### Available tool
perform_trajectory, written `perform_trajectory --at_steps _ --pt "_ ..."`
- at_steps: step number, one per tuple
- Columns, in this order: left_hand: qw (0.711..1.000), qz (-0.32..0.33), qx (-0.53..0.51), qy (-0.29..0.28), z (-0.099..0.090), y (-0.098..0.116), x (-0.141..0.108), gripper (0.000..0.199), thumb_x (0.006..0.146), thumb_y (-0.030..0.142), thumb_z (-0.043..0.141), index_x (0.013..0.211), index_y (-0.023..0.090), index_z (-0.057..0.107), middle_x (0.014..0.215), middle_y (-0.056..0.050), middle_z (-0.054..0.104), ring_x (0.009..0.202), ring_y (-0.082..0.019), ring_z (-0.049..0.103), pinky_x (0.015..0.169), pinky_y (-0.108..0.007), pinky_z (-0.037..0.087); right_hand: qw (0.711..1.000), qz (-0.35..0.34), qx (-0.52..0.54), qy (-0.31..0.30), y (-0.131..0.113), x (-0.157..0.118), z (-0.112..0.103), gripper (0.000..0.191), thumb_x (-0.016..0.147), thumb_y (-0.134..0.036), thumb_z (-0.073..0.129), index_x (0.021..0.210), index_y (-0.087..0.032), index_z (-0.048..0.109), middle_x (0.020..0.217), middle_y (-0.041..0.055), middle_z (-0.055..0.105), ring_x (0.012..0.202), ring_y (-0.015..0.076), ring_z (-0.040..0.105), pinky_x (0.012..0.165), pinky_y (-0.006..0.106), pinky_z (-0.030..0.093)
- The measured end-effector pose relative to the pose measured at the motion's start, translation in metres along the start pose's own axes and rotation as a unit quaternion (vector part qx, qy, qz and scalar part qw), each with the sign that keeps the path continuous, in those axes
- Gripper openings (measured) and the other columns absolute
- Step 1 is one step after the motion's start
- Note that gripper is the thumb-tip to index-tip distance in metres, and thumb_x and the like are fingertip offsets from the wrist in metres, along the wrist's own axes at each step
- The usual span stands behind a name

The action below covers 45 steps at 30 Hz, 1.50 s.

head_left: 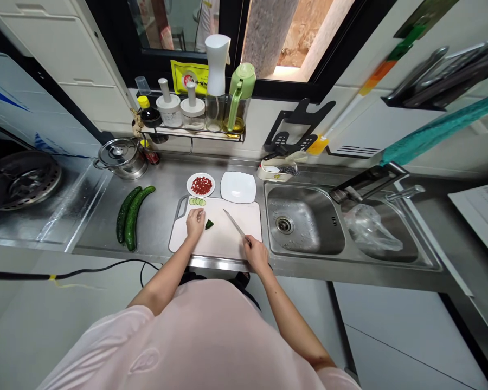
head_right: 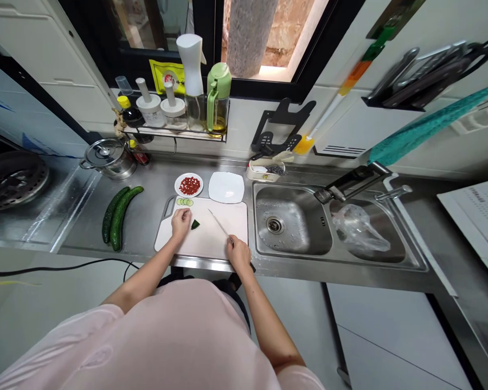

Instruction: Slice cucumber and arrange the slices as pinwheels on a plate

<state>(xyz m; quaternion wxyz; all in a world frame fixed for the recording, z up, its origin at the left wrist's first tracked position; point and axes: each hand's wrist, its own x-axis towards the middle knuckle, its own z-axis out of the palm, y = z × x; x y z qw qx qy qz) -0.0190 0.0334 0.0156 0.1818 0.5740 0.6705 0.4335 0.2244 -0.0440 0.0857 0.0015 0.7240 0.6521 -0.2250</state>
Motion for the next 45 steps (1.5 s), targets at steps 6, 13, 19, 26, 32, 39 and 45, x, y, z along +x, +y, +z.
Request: perform_trajectory --at_steps 6,13,19,26,32,39,45 --pt "0.999 0.010 -0.017 -0.025 -0.010 0.004 -0.026 0.022 0.089 0.031 0.046 0.098 0.018 0.062 0.096 -0.008 0.060 0.082 -0.015 0.059 0.073 -0.028 0.051 1.000 -0.011 -0.008 -0.022 -0.014 0.005 -0.005 0.038 0.095 -0.037 0.031 0.122 -0.029 0.055 0.100 0.0031 0.068 0.090 0.0165 0.060 0.068 0.023 0.036" --pt "0.997 0.057 -0.009 -0.060 -0.011 0.003 -0.034 0.020 0.089 0.031 0.047 0.096 0.020 0.063 0.097 -0.007 0.061 0.093 -0.016 0.058 0.081 -0.030 0.049 0.998 -0.039 -0.022 -0.036 -0.026 0.009 -0.006 0.035 0.094 -0.038 0.031 0.112 -0.027 0.060 0.093 0.0034 0.068 0.087 0.0174 0.061 0.065 0.023 0.034" --pt "0.993 0.096 -0.006 -0.074 -0.008 0.001 -0.035 0.020 0.088 0.029 0.049 0.099 0.021 0.064 0.098 -0.006 0.064 0.095 -0.016 0.059 0.088 -0.033 0.048 0.992 -0.085 -0.076 -0.063 -0.039 0.010 -0.008 0.034 0.095 -0.035 0.031 0.103 -0.020 0.060 0.090 0.0072 0.067 0.084 0.0183 0.061 0.068 0.024 0.035" --pt "0.987 0.124 -0.001 -0.098 -0.007 -0.003 -0.036 0.022 0.089 0.026 0.047 0.098 0.023 0.066 0.100 -0.005 0.066 0.097 -0.016 0.060 0.089 -0.034 0.048 0.985 -0.109 -0.102 -0.082 -0.059 0.008 -0.010 0.036 0.097 -0.038 0.026 0.107 -0.019 0.055 0.092 0.0104 0.067 0.086 0.0201 0.062 0.072 0.027 0.038" --pt "0.987 0.123 0.016 -0.104 -0.008 -0.002 -0.036 0.023 0.089 0.026 0.046 0.099 0.023 0.066 0.099 -0.006 0.065 0.097 -0.016 0.059 0.089 -0.034 0.048 0.985 -0.113 -0.106 -0.079 -0.071 0.007 -0.006 0.034 0.098 -0.035 0.025 0.111 -0.019 0.051 0.091 0.0107 0.067 0.087 0.0213 0.063 0.073 0.029 0.040" --pt "0.986 0.135 0.019 -0.098 -0.007 -0.002 -0.036 0.021 0.089 0.024 0.045 0.097 0.023 0.065 0.097 -0.005 0.066 0.096 -0.016 0.059 0.087 -0.032 0.048 0.983 -0.125 -0.103 -0.085 -0.076 0.007 -0.004 0.031 0.097 -0.033 0.026 0.110 -0.018 0.050 0.091 0.0108 0.067 0.087 0.0203 0.063 0.074 0.028 0.040" --pt "0.986 0.130 0.023 -0.102 -0.007 -0.002 -0.036 0.022 0.090 0.025 0.044 0.097 0.022 0.065 0.098 -0.006 0.065 0.096 -0.016 0.059 0.088 -0.034 0.048 0.981 -0.128 -0.105 -0.097 -0.078 0.007 -0.007 0.032 0.098 -0.033 0.025 0.110 -0.018 0.050 0.093 0.0115 0.066 0.087 0.0204 0.063 0.073 0.029 0.040"
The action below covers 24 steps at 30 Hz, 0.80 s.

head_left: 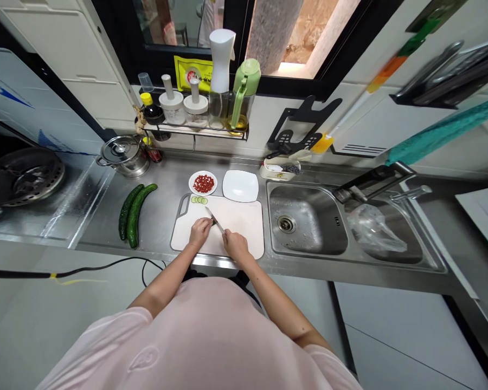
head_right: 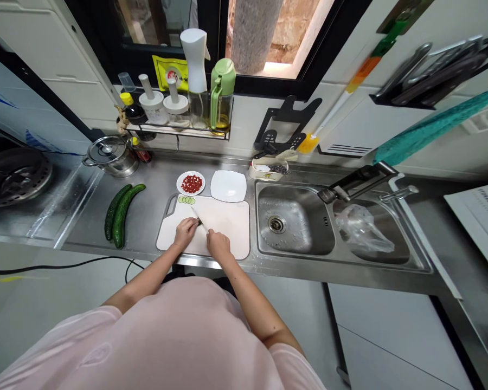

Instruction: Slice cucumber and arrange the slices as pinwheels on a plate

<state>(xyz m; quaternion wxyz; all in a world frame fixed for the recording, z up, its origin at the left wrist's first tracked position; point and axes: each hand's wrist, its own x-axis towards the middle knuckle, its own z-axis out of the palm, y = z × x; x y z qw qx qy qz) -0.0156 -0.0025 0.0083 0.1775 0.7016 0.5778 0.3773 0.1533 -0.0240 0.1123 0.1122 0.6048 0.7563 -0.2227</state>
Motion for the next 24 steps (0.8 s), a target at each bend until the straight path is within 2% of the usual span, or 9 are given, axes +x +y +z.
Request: perform_trajectory --at_steps 12,24 --pt "1.000 0.013 0.004 0.007 0.001 0.000 0.000 0.022 0.090 0.024 0.044 0.096 0.023 0.065 0.096 -0.005 0.064 0.094 -0.015 0.057 0.086 -0.030 0.046 1.000 -0.012 -0.001 0.004 0.003 0.003 0.005 0.028 0.097 -0.027 0.028 0.107 -0.017 0.052 0.088 0.0107 0.066 0.084 0.0204 0.063 0.072 0.029 0.040" --pt "1.000 0.020 0.004 0.005 0.001 -0.002 -0.001 0.022 0.090 0.022 0.042 0.098 0.022 0.063 0.096 -0.006 0.063 0.095 -0.016 0.057 0.086 -0.031 0.046 1.000 -0.014 -0.012 -0.015 0.016 -0.011 0.014 0.025 0.095 -0.026 0.031 0.108 -0.017 0.051 0.089 0.0108 0.066 0.084 0.0216 0.063 0.070 0.029 0.039"
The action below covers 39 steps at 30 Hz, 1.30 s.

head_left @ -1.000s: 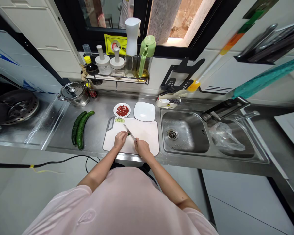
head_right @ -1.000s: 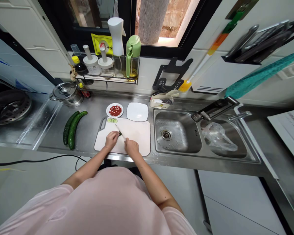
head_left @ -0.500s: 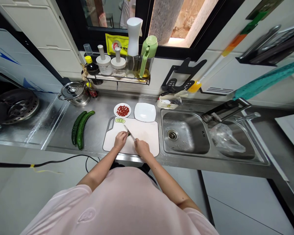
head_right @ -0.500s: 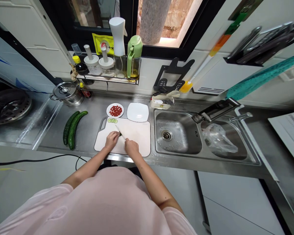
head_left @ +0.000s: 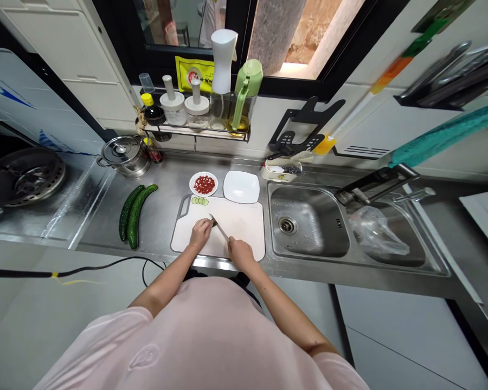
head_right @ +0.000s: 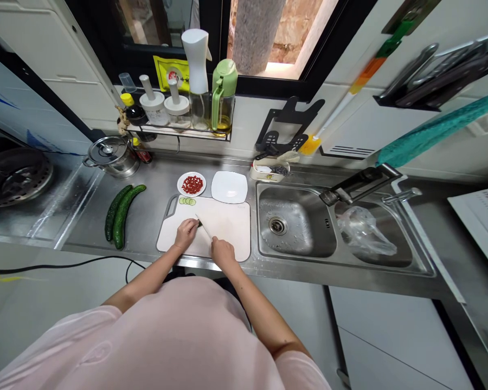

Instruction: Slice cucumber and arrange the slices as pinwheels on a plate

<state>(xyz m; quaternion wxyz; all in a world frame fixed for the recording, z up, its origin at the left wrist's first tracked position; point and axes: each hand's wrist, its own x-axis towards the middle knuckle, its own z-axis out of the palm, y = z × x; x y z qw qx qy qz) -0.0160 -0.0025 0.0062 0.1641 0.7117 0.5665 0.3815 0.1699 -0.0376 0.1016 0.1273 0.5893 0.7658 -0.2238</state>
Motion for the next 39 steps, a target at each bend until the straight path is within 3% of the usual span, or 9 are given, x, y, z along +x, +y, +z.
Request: perform_trajectory --at_steps 17,39 --pt "0.999 0.030 -0.011 0.021 0.002 -0.001 0.001 0.021 0.090 0.021 0.044 0.098 0.020 0.064 0.095 -0.007 0.063 0.093 -0.017 0.057 0.084 -0.033 0.047 1.000 0.001 0.000 -0.015 0.001 0.000 -0.002 0.027 0.094 -0.021 0.030 0.109 -0.017 0.052 0.090 0.0121 0.066 0.086 0.0220 0.062 0.072 0.030 0.039" --pt "0.999 0.034 -0.013 0.022 0.004 -0.006 0.000 0.022 0.090 0.021 0.043 0.098 0.020 0.064 0.096 -0.007 0.063 0.094 -0.018 0.057 0.085 -0.035 0.048 1.000 -0.024 0.006 0.006 -0.015 0.034 -0.011 0.030 0.095 -0.022 0.028 0.110 -0.016 0.053 0.094 0.0117 0.066 0.088 0.0212 0.062 0.074 0.030 0.041"
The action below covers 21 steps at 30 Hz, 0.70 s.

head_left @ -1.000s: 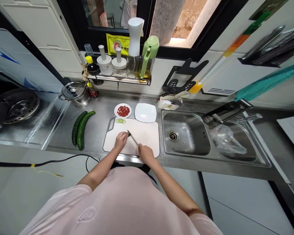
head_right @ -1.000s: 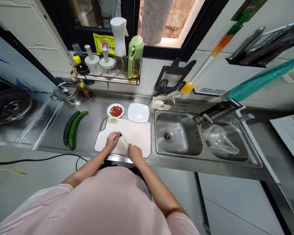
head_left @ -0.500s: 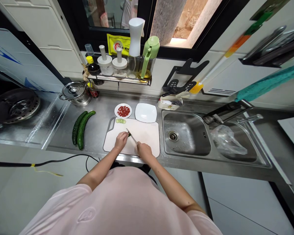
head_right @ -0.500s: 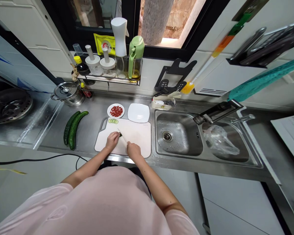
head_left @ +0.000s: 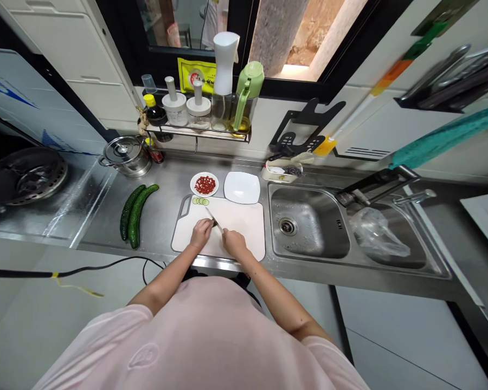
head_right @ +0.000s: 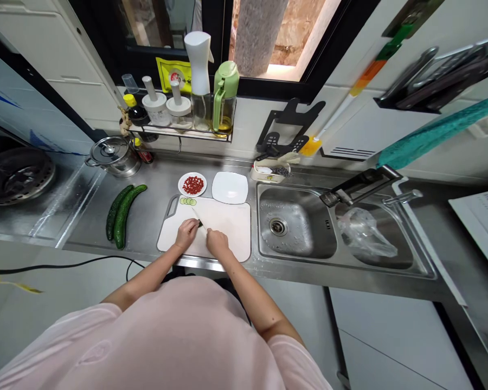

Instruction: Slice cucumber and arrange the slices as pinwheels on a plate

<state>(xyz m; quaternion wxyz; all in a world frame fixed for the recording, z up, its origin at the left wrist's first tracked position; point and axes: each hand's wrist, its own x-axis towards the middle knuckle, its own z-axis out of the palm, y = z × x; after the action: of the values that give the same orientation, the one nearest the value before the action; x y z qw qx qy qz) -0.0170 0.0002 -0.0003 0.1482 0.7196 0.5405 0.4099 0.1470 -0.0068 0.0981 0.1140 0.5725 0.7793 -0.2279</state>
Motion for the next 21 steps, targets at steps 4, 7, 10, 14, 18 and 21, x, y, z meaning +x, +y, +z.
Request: perform_trajectory --at_steps 4,7,10,14,18,21 --pt "1.000 -0.003 0.004 -0.004 0.000 0.000 0.000 0.022 0.090 0.021 0.043 0.097 0.020 0.063 0.096 -0.007 0.063 0.094 -0.017 0.057 0.085 -0.034 0.048 1.000 0.001 -0.002 -0.001 0.002 -0.002 0.001 0.030 0.095 -0.023 0.028 0.110 -0.016 0.053 0.094 0.0117 0.066 0.088 0.0218 0.062 0.073 0.030 0.041" --pt "1.000 -0.008 0.005 -0.006 -0.001 0.001 0.000 0.022 0.091 0.022 0.042 0.097 0.020 0.063 0.096 -0.007 0.063 0.094 -0.017 0.057 0.085 -0.034 0.047 1.000 0.006 -0.006 -0.005 0.007 -0.010 0.006 0.029 0.095 -0.024 0.029 0.109 -0.017 0.052 0.093 0.0117 0.066 0.087 0.0220 0.062 0.072 0.030 0.040" --pt "1.000 -0.010 0.003 -0.007 -0.002 0.003 0.000 0.023 0.091 0.022 0.042 0.098 0.020 0.063 0.097 -0.007 0.063 0.095 -0.017 0.057 0.085 -0.035 0.047 1.000 0.010 -0.008 -0.012 0.011 -0.018 0.010 0.027 0.094 -0.025 0.031 0.109 -0.017 0.053 0.092 0.0113 0.066 0.087 0.0218 0.062 0.072 0.030 0.040" --pt "1.000 -0.009 -0.001 -0.007 -0.003 0.004 0.001 0.023 0.091 0.022 0.042 0.098 0.020 0.063 0.097 -0.007 0.063 0.095 -0.017 0.057 0.085 -0.035 0.047 1.000 0.015 -0.009 -0.014 0.011 -0.022 0.011 0.026 0.094 -0.025 0.033 0.110 -0.017 0.052 0.093 0.0112 0.066 0.088 0.0214 0.062 0.072 0.029 0.040" --pt "1.000 -0.006 -0.001 -0.006 -0.003 0.004 0.001 0.022 0.091 0.022 0.042 0.097 0.020 0.063 0.096 -0.007 0.063 0.094 -0.017 0.057 0.084 -0.035 0.047 1.000 0.013 -0.007 -0.021 0.010 -0.019 0.008 0.027 0.095 -0.024 0.031 0.110 -0.017 0.053 0.094 0.0116 0.066 0.089 0.0209 0.062 0.074 0.029 0.040" --pt "1.000 -0.006 0.002 -0.004 -0.003 0.004 0.001 0.022 0.090 0.021 0.042 0.097 0.020 0.063 0.096 -0.007 0.064 0.094 -0.017 0.057 0.084 -0.034 0.047 1.000 0.001 -0.002 -0.018 0.009 -0.016 0.006 0.028 0.094 -0.024 0.031 0.110 -0.016 0.053 0.094 0.0116 0.066 0.089 0.0210 0.062 0.074 0.029 0.040"
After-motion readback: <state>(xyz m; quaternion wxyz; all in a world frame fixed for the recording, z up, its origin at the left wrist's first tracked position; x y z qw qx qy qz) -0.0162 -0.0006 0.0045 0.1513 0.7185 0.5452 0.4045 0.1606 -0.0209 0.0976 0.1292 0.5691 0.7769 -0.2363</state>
